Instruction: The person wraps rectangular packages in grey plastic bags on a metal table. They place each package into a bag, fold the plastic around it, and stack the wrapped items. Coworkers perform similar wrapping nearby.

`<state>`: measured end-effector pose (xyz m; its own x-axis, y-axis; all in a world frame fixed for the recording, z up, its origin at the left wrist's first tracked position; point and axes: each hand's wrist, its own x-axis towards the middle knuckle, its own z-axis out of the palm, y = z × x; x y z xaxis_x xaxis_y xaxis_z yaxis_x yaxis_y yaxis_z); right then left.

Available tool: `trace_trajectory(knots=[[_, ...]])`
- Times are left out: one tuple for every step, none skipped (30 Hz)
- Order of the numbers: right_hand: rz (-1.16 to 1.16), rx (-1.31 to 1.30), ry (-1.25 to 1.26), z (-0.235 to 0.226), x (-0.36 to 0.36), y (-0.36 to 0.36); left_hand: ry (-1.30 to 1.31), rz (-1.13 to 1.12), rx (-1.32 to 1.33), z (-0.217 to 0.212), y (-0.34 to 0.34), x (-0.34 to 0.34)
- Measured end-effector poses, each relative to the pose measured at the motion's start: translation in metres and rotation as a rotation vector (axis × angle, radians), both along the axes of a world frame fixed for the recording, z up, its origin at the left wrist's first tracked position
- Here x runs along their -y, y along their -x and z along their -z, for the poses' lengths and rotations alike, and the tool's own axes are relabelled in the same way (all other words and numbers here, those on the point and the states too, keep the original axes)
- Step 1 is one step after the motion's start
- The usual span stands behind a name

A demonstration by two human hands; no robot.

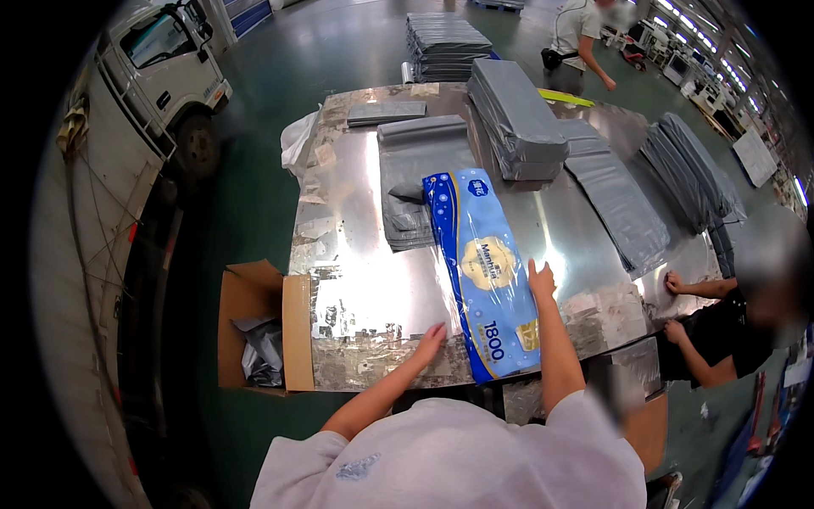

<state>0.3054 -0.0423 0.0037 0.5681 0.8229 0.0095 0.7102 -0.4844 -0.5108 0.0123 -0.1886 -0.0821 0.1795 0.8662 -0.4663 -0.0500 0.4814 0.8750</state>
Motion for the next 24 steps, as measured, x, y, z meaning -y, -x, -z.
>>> trace_trajectory(knots=[[-0.079, -0.325, 0.171, 0.026, 0.006, -0.028, -0.002, -0.005, -0.018, -0.005, -0.01, -0.014], [-0.253, -0.763, 0.194, 0.058, 0.016, -0.049, -0.014, -0.029, 0.087, -0.018, -0.024, -0.032], [-0.265, -0.88, 0.312, 0.051, 0.023, -0.023, -0.014, -0.106, 0.164, -0.032, -0.022, -0.044], [-0.29, -0.843, 0.324, 0.05, 0.03, -0.016, -0.02, -0.156, 0.252, -0.053, -0.03, -0.054], [-0.31, -0.806, 0.332, 0.05, 0.036, -0.012, -0.013, -0.171, 0.248, -0.088, -0.045, -0.06], [-0.332, -0.77, 0.338, 0.049, 0.045, -0.006, -0.007, -0.187, 0.243, -0.113, -0.054, -0.062], [-0.366, -0.729, 0.302, 0.027, 0.052, 0.016, -0.142, -0.159, 0.152, -0.059, -0.043, -0.072], [-0.357, -0.679, 0.261, 0.014, 0.065, 0.017, -0.165, -0.103, 0.147, -0.061, -0.044, -0.068], [-0.331, -0.564, 0.209, 0.019, 0.077, 0.009, -0.196, -0.039, 0.143, -0.08, -0.044, -0.064], [-0.305, -0.46, 0.158, 0.023, 0.088, 0.007, -0.226, 0.025, 0.127, -0.101, -0.043, -0.061], [-0.293, -0.506, 0.128, 0.014, 0.098, 0.015, -0.268, 0.011, 0.028, -0.112, -0.041, -0.054], [-0.283, -0.551, 0.106, -0.014, 0.115, 0.027, -0.279, 0.023, 0.014, -0.123, -0.037, -0.045], [-0.269, -0.59, 0.075, -0.039, 0.126, 0.035, -0.298, 0.04, 0.005, -0.136, -0.033, -0.038], [-0.271, -0.5, 0.02, -0.056, 0.131, 0.04, -0.327, 0.063, -0.001, -0.144, -0.031, -0.038], [-0.272, -0.415, -0.034, -0.068, 0.135, 0.046, -0.395, 0.073, -0.092, -0.149, -0.029, -0.039], [-0.275, -0.329, -0.088, -0.074, 0.135, 0.047, -0.393, 0.065, -0.013, -0.154, -0.027, -0.043], [-0.265, -0.339, -0.071, -0.066, 0.127, 0.042, -0.391, 0.055, 0.066, -0.161, -0.025, -0.048], [-0.274, -0.371, -0.1, -0.08, 0.121, 0.047, -0.384, 0.051, 0.144, -0.184, -0.02, -0.051], [-0.287, -0.406, -0.13, -0.103, 0.11, 0.057, -0.36, 0.043, 0.162, -0.213, -0.015, -0.055], [-0.305, -0.439, -0.161, -0.119, 0.098, 0.064, -0.409, 0.02, 0.138, -0.217, -0.012, -0.066], [-0.323, -0.481, -0.152, -0.115, 0.085, 0.065, -0.455, 0.005, 0.11, -0.218, -0.008, -0.076], [-0.339, -0.531, -0.142, -0.104, 0.071, 0.068, -0.498, -0.007, 0.075, -0.219, -0.001, -0.081], [-0.356, -0.58, -0.132, -0.089, 0.059, 0.071, -0.572, 0.001, -0.122, -0.18, 0.005, -0.097], [-0.37, -0.551, -0.082, -0.061, 0.048, 0.071, -0.506, 0.002, -0.071, -0.171, 0.011, -0.101]])
